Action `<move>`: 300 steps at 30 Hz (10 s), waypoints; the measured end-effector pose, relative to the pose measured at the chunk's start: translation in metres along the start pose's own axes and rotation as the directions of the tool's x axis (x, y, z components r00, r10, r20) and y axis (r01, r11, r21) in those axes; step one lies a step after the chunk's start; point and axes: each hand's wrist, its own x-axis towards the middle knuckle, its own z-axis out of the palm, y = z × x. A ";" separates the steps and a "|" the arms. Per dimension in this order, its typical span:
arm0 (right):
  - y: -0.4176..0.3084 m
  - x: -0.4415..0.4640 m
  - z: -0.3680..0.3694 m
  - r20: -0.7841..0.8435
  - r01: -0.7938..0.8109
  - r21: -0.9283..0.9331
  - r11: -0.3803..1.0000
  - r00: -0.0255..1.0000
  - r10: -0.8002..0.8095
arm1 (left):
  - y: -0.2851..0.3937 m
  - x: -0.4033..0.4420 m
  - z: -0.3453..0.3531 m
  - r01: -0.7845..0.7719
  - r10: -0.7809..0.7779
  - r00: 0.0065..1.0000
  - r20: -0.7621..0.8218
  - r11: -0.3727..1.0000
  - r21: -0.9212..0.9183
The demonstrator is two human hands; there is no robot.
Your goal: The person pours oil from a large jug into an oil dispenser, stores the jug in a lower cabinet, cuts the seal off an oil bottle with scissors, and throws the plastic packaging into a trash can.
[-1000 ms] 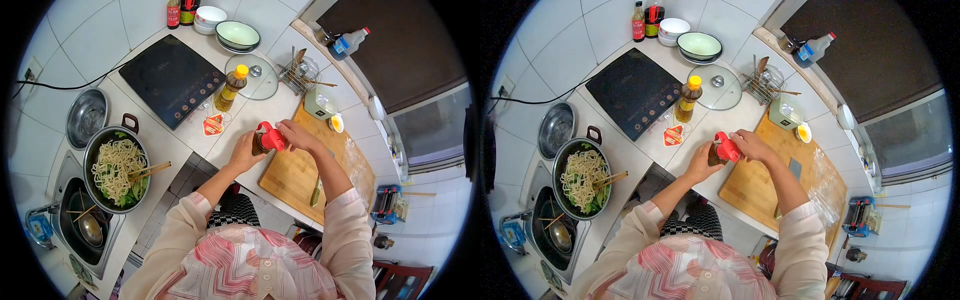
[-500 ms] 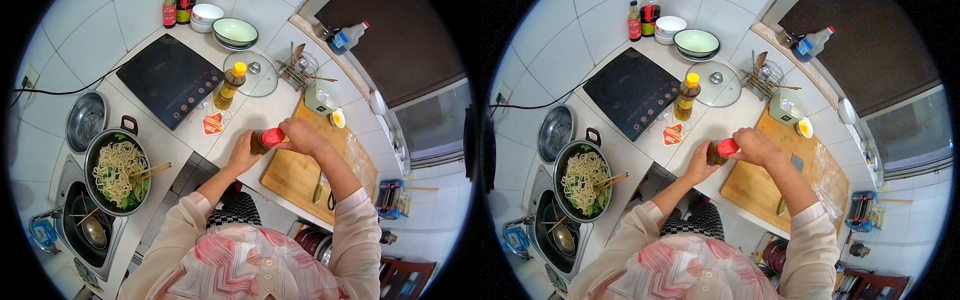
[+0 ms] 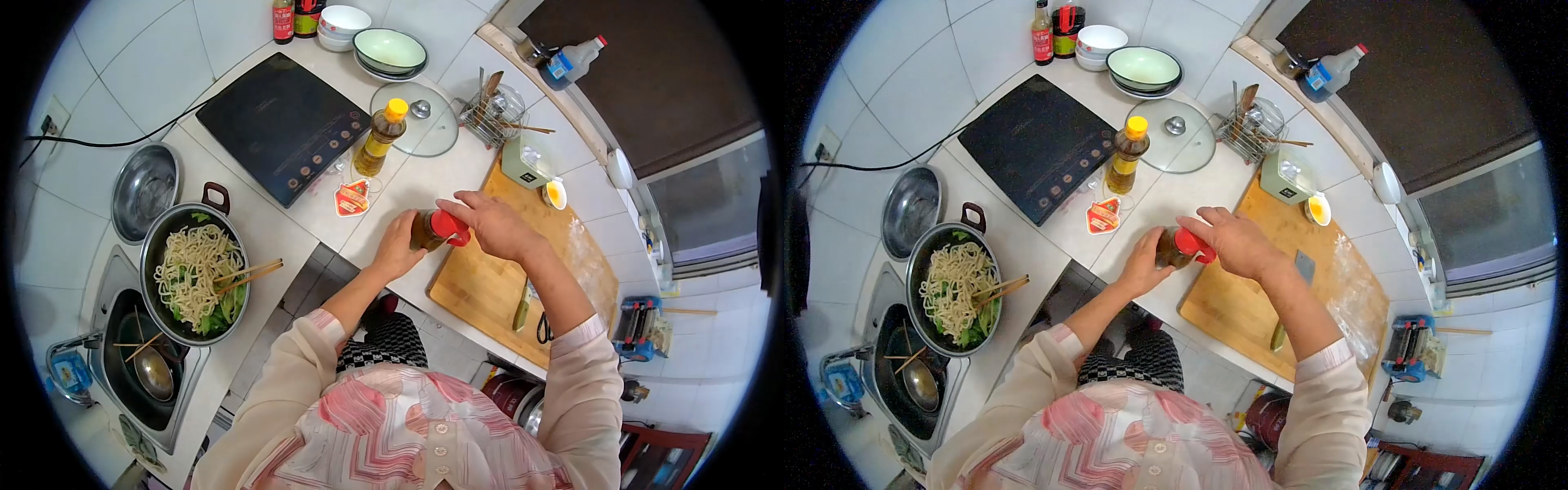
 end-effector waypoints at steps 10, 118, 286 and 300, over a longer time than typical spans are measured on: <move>-0.014 0.015 -0.008 0.107 -0.192 -0.211 0.959 0.970 0.218 | -0.013 -0.001 0.002 -0.003 0.003 0.999 0.034 1.000 0.007; -0.023 0.010 0.039 -0.131 -0.378 0.155 0.913 0.908 0.398 | -0.013 0.019 0.009 0.051 -0.035 0.995 0.093 0.982 -0.179; -0.038 -0.170 0.012 -0.490 0.641 0.765 0.062 0.518 0.701 | 0.297 0.033 0.021 -0.062 0.476 0.772 0.422 0.717 -0.695; 0.024 -0.255 0.085 -0.392 0.379 0.891 0.251 0.362 0.846 | 0.247 0.010 0.080 0.244 0.117 0.768 0.630 0.855 -0.457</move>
